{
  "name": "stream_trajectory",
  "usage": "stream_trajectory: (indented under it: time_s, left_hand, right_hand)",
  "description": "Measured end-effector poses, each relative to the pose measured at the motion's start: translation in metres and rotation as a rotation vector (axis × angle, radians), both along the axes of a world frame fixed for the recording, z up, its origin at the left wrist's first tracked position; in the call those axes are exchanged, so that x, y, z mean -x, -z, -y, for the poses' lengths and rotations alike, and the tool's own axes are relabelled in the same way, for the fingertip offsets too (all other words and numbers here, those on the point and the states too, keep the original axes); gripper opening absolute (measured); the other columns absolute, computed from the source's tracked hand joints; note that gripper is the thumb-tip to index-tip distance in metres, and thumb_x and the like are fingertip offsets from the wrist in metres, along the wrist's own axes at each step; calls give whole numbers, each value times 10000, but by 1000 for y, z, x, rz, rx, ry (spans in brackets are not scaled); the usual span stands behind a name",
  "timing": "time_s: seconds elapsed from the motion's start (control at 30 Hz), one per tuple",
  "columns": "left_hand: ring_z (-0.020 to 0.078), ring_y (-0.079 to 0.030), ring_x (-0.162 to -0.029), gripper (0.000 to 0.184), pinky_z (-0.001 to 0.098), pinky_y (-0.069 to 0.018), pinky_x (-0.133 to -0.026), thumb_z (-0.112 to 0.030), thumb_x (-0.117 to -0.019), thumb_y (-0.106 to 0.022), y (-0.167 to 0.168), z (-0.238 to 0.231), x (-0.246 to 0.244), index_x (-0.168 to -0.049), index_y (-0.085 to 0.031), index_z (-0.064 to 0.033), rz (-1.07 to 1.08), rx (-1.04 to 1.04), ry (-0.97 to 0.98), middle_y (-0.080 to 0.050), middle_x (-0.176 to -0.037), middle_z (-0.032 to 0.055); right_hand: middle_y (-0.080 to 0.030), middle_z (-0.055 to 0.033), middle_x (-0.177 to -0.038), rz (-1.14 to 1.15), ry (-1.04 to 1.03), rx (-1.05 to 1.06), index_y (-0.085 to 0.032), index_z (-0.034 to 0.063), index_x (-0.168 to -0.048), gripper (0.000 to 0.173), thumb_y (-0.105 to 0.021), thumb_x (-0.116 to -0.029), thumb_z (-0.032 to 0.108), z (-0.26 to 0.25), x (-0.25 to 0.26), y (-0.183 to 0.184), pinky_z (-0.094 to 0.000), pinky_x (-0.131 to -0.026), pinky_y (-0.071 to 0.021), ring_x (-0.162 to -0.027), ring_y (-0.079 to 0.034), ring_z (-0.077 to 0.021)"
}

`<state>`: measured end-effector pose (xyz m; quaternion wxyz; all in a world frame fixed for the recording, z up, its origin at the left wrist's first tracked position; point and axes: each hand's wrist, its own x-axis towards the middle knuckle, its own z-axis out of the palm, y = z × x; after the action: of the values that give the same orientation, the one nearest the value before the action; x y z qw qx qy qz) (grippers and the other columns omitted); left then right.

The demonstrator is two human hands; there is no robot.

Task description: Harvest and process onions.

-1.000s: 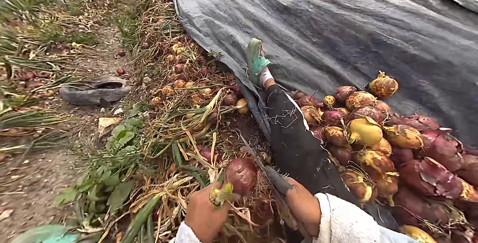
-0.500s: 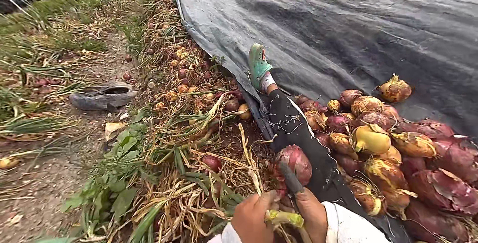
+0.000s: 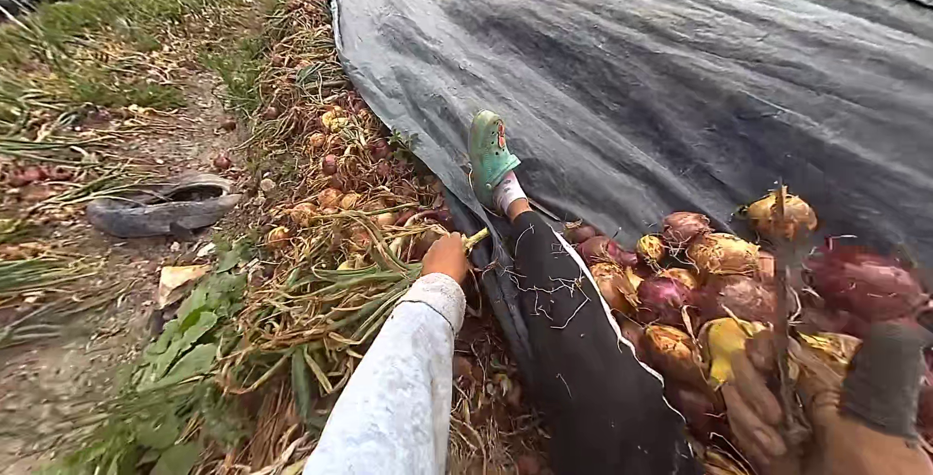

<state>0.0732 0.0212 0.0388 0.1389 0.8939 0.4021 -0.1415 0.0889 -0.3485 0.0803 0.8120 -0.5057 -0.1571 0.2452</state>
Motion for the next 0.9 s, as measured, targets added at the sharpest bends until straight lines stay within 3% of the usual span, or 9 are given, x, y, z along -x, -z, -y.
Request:
stream_trajectory:
  time_s: [0.1, 0.17, 0.27, 0.4, 0.47, 0.6, 0.7, 0.83, 0.9]
  left_hand:
    - [444, -606, -1231, 495, 616, -504, -1000, -27, -915, -663, 27, 8, -11, -1396, -548, -6, 82, 32, -85, -574, -1387, 263]
    - [454, -620, -1208, 591, 625, -509, -986, -51, -918, -664, 27, 9, -3, -1470, -459, -22, 77, 46, -142, -568, -1394, 267]
    - [426, -626, -1227, 619, 592, -498, -1013, -152, -967, -628, 18, 9, 29, -1506, -371, 10, 10, 97, -267, -628, -1308, 276]
    - [393, -522, -1365, 469, 545, -396, -1137, -260, -1067, -513, 13, -2, 86, -1360, -545, 104, 29, 331, -430, -546, -1423, 300]
    - [349, -589, -1246, 440, 488, -437, -1085, -249, -1065, -554, 15, 2, 119, -1312, -567, 115, 252, 431, -533, -599, -1323, 284]
    - [52, -521, -578, 38, 228, -485, -599, 27, -980, -552, -14, 43, 182, -982, -588, 17, 1027, 625, -558, -543, -681, -19]
    - [-3, -490, -499, 173, 175, -457, -522, 90, -913, -492, -42, 83, 226, -887, -556, -69, 1298, 843, -553, -525, -587, -98]
    - [-19, -530, -494, 207, 165, -469, -507, 45, -810, -583, -60, 134, 273, -867, -618, -152, 1315, 1080, -549, -597, -592, -113]
    - [-42, -558, -535, 223, 159, -484, -536, -3, -821, -675, -52, 151, 295, -891, -662, -215, 1281, 1138, -455, -649, -652, -140]
  right_hand:
    - [-643, 94, -743, -80, -94, -51, -635, 204, -980, 337, -396, -1085, 417, -11, 11, 16, -164, -492, -505, -558, -601, -6]
    - [-581, 113, -668, -163, -87, 35, -543, 193, -934, 397, -228, -1104, 366, -24, 25, 3, -130, -447, -436, -495, -527, 22]
    - [-578, 144, -671, -223, -125, 52, -527, 199, -947, 400, -182, -1099, 331, -33, 46, -7, -105, -458, -436, -500, -524, 49]
    - [-562, 109, -610, -302, -233, 148, -515, 165, -918, 451, -109, -1093, 251, -42, 65, -19, -138, -455, -447, -474, -526, 13]
    - [-515, 84, -594, -351, -291, 253, -504, 136, -907, 464, -89, -1096, 223, -46, 75, -25, -170, -462, -438, -468, -490, -16]
    - [-499, 78, -614, -386, -415, 409, -486, 141, -995, 288, -236, -1119, 211, -67, 99, -31, -174, -455, -455, -471, -498, -22]
    - [-525, 70, -662, -312, -492, 383, -472, 130, -1141, 192, -460, -1013, 273, -82, 113, -20, -214, -487, -504, -493, -529, -45]
    - [-603, 90, -874, -9, -521, 368, -448, 94, -1279, 800, -778, -731, 574, -103, 124, -28, -201, -562, -538, -630, -591, 2]
    - [-674, 69, -969, 177, -490, 285, -530, 53, -1245, 680, -715, -854, 578, -102, 130, -20, -207, -747, -579, -820, -658, 22]
